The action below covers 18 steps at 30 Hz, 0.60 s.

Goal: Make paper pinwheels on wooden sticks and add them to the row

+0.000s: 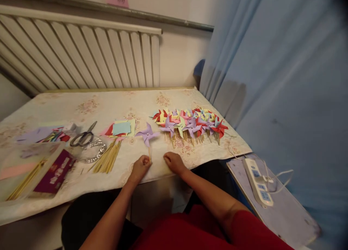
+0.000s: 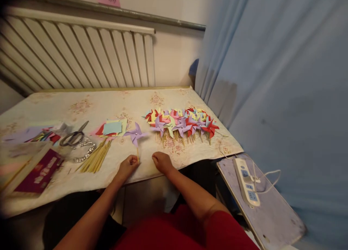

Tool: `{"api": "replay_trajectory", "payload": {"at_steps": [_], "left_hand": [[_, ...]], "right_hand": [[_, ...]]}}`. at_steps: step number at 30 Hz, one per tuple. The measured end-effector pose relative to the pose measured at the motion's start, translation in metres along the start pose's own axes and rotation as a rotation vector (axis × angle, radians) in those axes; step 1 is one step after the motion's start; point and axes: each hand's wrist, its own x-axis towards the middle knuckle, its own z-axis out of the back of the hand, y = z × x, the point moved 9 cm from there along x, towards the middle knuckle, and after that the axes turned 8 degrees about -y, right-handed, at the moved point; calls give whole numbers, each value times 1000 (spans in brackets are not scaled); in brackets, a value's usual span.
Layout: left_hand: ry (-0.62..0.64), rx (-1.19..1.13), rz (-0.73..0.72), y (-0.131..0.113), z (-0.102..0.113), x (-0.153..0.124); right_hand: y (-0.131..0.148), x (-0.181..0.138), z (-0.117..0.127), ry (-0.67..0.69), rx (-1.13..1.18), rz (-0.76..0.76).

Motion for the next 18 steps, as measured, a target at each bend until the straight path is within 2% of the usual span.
{"api": "replay_trajectory", "payload": {"at_steps": [3,7,18], "left_hand": [[-27,11,66,3,1,8],[-60,17,128,4,1,26],[-116,-13,236,-12,0,98]], "right_hand": [[-8,-5,10,33,-216,123],[-12,-6,15,-15,-373,160],[-10,-8,8,-34,-448,157]]}}
